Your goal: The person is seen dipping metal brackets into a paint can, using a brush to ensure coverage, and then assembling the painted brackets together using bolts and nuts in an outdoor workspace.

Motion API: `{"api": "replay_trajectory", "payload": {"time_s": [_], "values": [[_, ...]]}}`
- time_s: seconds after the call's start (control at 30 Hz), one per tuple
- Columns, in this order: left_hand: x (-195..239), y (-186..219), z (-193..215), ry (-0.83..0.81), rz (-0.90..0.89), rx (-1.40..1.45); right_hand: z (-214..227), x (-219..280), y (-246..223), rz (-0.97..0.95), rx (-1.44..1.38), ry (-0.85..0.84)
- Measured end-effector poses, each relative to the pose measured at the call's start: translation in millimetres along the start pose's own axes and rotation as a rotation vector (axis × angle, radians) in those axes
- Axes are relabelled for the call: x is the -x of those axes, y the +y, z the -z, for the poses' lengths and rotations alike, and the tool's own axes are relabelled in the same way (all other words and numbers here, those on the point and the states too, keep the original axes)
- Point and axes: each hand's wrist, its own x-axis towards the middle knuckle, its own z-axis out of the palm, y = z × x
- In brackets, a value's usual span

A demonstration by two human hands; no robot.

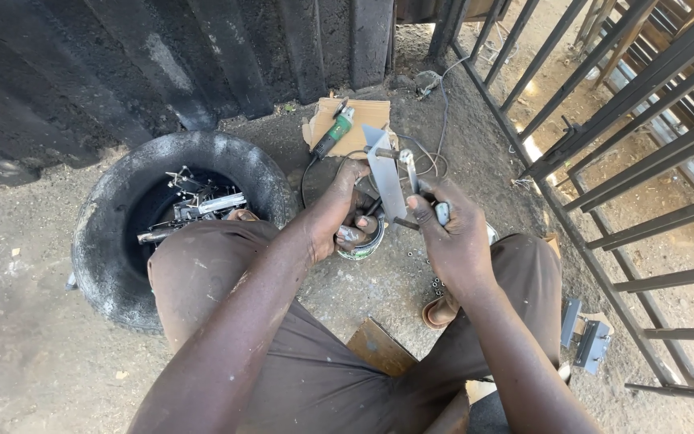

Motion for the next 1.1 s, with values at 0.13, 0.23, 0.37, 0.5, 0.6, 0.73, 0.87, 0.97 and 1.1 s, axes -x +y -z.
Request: {"api": "replay_trajectory", "payload": {"time_s": [0.13, 0.23, 0.37, 0.5, 0.6, 0.73, 0.87, 0.97, 1.1], "values": [[4, -2, 0, 0.014, -0.006, -0.065, 7, -7, 13, 0.066, 0.006, -0.013], [1, -4, -1, -0.008, -0.008, -0.081, 14, -14, 14, -0.052, -0.201, -0.054], [2, -7, 2, -0.022, -0.008, -0.114, 25, -26, 27, -0.185, -0.26, -0.202], [-8, -7, 10, -0.012, -0.006, -0.15, 22, -24, 3, -0.18, -0.064, -0.281], [-5, -5, 1, -0.049, -0.015, -0.186, 26, -25, 8, -0.212, -0.069, -0.263], [0, -1, -1, -0.038, -0.019, -0.17, 31, -31, 38, -0.254, -0.078, -0.254], [0, -3, -2, -0.052, -0.005, -0.234, 32, -28, 49, -0.205, -0.024, -0.32], [6, -3, -4, -0.037, -0.004, -0.241, 29, -25, 24, -0.207, -0.03, -0.346], [13, 0, -11, -0.033, 0.003, -0.237, 30, -33, 0, -0.194, -0.051, -0.362]]}}
